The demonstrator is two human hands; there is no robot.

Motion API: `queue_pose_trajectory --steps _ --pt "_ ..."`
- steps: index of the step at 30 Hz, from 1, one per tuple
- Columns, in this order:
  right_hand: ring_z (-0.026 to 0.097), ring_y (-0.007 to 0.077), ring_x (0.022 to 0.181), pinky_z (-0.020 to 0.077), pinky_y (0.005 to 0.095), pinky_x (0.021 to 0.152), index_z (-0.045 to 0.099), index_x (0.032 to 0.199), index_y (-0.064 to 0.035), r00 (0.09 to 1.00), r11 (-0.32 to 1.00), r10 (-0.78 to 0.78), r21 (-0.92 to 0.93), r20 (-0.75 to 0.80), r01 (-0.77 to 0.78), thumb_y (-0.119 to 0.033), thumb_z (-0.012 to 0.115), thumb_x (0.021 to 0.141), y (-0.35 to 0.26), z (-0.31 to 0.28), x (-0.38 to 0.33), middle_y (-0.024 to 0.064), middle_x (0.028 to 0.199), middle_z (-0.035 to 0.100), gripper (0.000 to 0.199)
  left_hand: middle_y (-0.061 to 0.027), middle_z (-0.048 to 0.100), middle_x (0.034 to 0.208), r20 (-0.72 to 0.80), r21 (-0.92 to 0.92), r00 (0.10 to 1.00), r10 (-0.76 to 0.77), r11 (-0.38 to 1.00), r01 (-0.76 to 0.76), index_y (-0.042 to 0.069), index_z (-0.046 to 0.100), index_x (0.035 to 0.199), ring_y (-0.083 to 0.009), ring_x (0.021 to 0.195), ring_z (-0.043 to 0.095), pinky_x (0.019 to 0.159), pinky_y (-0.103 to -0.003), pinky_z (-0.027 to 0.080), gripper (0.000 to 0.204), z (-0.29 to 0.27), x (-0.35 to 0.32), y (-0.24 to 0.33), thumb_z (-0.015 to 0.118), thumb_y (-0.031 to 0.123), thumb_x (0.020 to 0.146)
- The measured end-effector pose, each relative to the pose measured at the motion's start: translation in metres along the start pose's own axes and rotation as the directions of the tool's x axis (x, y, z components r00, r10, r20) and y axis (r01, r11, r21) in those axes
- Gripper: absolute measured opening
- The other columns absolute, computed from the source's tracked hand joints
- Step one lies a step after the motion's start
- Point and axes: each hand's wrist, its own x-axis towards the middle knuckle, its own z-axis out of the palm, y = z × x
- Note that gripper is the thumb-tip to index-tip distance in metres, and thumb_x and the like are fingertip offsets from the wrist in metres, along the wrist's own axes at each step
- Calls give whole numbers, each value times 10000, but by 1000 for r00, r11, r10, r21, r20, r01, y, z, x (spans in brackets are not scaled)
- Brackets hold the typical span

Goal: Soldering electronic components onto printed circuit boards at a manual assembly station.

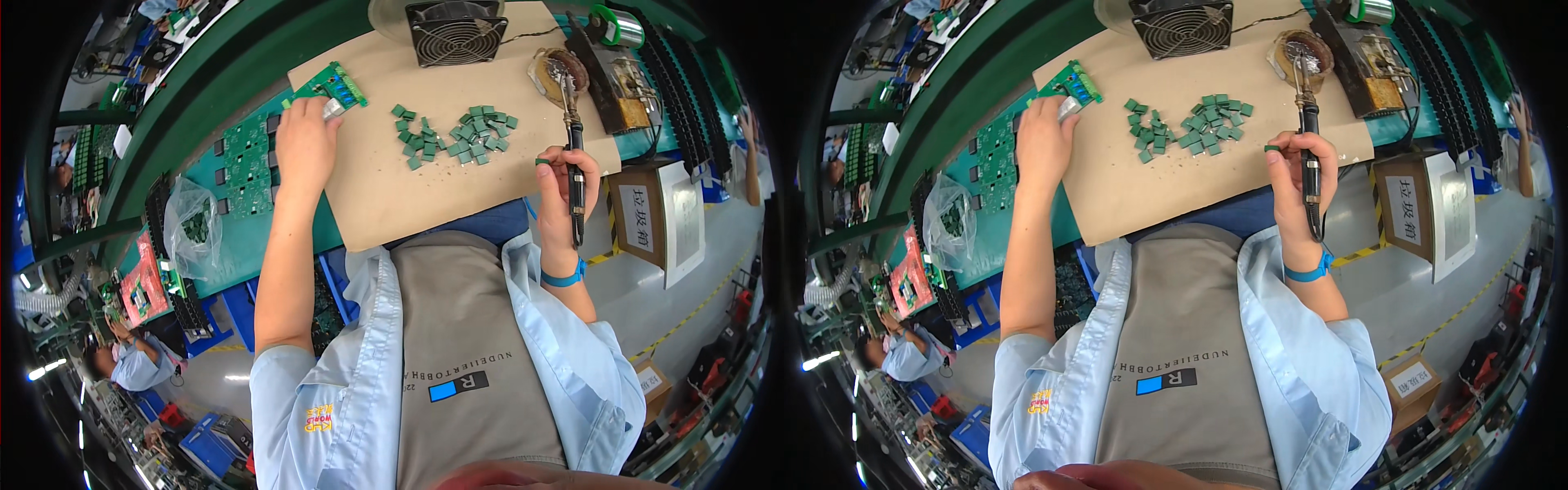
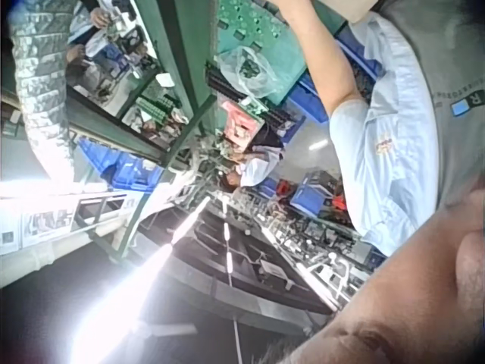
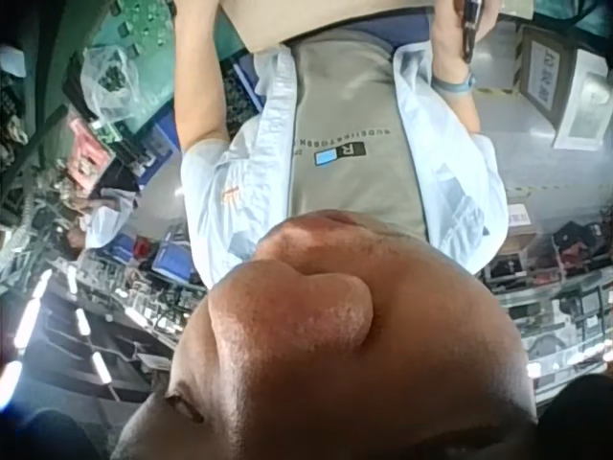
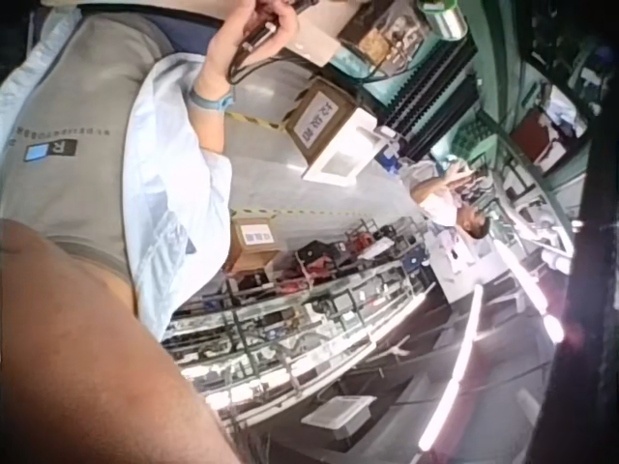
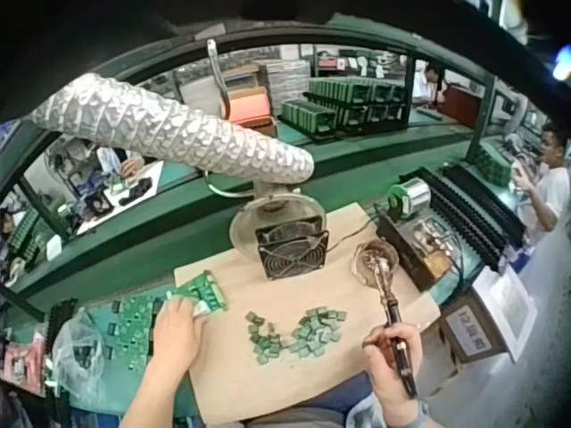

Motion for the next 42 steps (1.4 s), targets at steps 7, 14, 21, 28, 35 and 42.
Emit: queue_pose_trajectory --steps 7,14,21,28,35,42 --pt "609 194 954 504 304 872 527 1212 -78 1000 999 -25 -29 1 25 120 644 881 1 0 1 142 1067 644 403 -136 647 1279 51 -338 999 -2 941 19 45 633 1268 -334 1156 619 969 -450 509 348 -20 -3 -2 662 94 924" --pt "618 192 929 514 297 865 527 1210 -73 999 1000 8 -11 -44 -8 115 653 886 1 2 3 146 1064 649 395 -105 644 1369 174 -859 973 -153 -506 74 77 642 1277 -297 1240 619 988 -514 511 298 -33 -24 -16 589 75 983" --pt "629 197 911 531 294 830 529 1222 -78 1000 1000 -3 -21 -16 2 117 647 889 2 5 2 162 1089 652 403 -140 598 1445 20 -670 995 -98 -740 -60 81 529 1455 -293 1272 616 1008 -476 521 427 -23 -37 -52 501 82 1029" --pt "643 217 907 541 301 806 526 1232 -76 1000 999 10 -36 -19 -10 124 644 886 2 0 -1 168 1092 652 417 -138 664 1334 181 -881 886 -428 -470 -47 82 539 1427 -244 1175 661 970 -400 537 444 -19 -47 -59 602 51 989" --pt "703 310 932 579 338 808 503 1250 -56 991 984 121 137 -56 -113 156 631 879 -12 17 2 173 1152 642 447 -122 735 1107 -406 -573 873 -271 819 -12 54 660 1010 -273 1030 691 952 -401 545 250 -61 -58 -15 810 19 813" --pt "670 271 928 558 309 805 515 1265 -70 998 968 66 243 14 -67 144 635 871 -20 16 11 187 1114 644 465 -101 759 1066 -501 -383 826 256 791 -477 93 589 776 -298 1049 692 1032 -493 532 199 -68 -52 20 784 51 775"
